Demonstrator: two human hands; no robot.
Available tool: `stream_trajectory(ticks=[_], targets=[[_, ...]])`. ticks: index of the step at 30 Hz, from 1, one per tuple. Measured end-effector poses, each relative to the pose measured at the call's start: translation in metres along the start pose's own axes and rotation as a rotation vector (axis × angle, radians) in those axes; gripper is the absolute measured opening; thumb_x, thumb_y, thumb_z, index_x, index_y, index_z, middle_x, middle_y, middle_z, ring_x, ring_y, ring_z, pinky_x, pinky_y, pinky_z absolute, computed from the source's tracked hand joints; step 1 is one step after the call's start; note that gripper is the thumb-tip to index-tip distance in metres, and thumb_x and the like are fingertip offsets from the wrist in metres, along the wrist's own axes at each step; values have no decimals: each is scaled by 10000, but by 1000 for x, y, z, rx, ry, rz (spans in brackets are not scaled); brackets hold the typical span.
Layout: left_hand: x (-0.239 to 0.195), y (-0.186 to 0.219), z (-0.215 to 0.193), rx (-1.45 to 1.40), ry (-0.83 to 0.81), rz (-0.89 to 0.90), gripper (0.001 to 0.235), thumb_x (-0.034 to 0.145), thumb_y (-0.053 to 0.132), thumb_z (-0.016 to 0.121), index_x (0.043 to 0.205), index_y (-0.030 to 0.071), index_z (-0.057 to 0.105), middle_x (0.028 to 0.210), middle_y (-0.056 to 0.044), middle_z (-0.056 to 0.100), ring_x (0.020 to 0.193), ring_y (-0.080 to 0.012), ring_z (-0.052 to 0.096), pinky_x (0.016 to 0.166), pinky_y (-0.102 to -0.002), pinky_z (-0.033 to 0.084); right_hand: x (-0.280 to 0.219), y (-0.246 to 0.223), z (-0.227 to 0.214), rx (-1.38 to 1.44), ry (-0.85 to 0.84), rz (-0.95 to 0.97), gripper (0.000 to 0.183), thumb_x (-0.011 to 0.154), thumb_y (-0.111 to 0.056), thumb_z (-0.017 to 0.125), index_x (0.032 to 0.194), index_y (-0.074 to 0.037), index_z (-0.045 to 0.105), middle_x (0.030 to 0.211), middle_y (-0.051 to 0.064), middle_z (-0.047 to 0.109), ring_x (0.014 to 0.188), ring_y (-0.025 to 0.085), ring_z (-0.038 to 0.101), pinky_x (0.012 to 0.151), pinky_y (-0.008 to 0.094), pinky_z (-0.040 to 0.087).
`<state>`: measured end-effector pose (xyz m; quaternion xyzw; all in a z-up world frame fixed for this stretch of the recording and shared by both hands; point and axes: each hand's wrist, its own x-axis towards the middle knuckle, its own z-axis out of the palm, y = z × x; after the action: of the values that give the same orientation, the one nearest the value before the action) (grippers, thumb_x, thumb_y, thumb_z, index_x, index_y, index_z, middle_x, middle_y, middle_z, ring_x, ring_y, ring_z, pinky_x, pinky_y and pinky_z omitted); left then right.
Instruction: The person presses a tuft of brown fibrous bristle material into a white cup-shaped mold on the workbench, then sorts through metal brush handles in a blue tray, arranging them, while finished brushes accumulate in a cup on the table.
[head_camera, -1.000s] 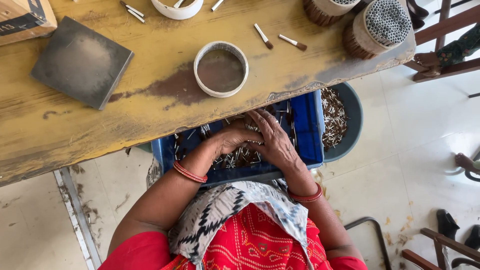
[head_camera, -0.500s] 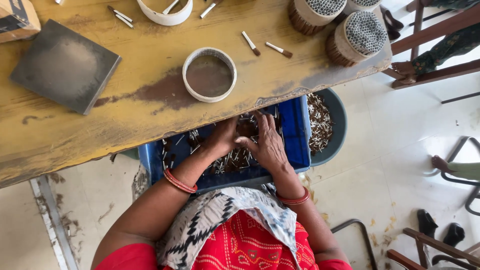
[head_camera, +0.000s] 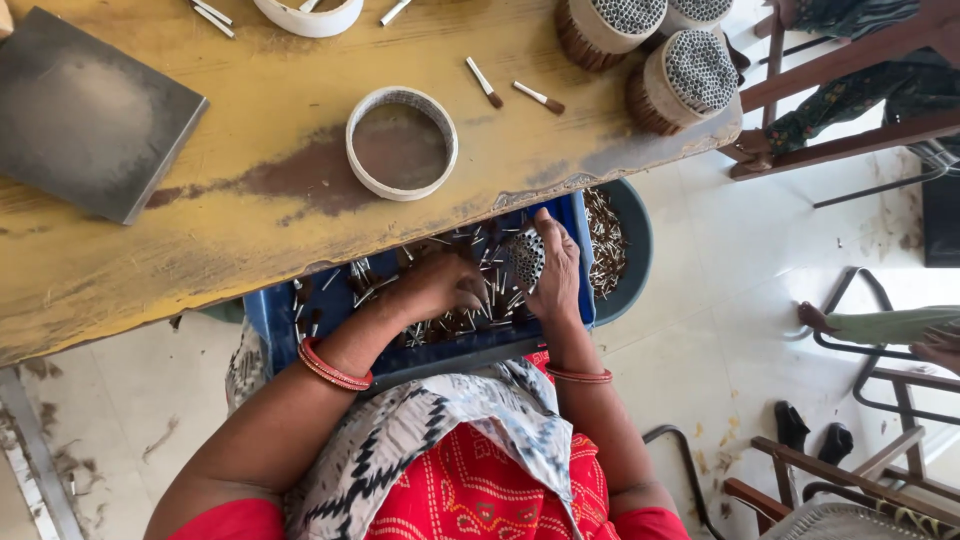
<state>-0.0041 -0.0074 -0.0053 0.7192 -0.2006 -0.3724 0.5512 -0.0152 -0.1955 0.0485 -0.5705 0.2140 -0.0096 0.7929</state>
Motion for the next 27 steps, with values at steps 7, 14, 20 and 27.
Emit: stream_trajectory(ticks=[7, 14, 20, 27], targets=[[-2, 11, -10, 355, 317, 224, 269, 868, 282, 855, 809, 54, 725, 718, -76, 723, 714, -231, 696, 695, -420, 522, -11, -28, 21, -19, -55, 163, 314, 1010, -393, 594, 882, -109, 635, 731, -25, 639, 561, 75, 571, 427, 247, 423], [2, 16, -10, -59, 387, 446, 360, 848, 335, 823, 952, 36, 650, 766, -57, 706, 702, -166, 696, 639, -342, 557, -8, -9, 0, -675, 10, -277, 311, 1079, -259, 602, 849, -55, 649, 697, -67, 529, 645, 20, 442, 550, 211, 371], [7, 12, -12, -323, 352, 190, 271, 973, 341, 695, 945, 73, 680, 757, -58, 720, 669, -137, 699, 628, -330, 547, -23, -50, 15, -690, -5, -410, 307, 1074, -219, 617, 844, -20, 660, 670, -88, 482, 626, 17, 387, 530, 223, 298], [22, -17, 9, 333, 444, 328, 190, 908, 258, 705, 945, 73, 734, 899, -131, 753, 867, -301, 715, 803, -453, 538, -20, -163, 153, -1182, -574, -1303, 118, 1014, -115, 714, 944, -22, 698, 883, 79, 637, 723, 222, 607, 638, 354, 502]])
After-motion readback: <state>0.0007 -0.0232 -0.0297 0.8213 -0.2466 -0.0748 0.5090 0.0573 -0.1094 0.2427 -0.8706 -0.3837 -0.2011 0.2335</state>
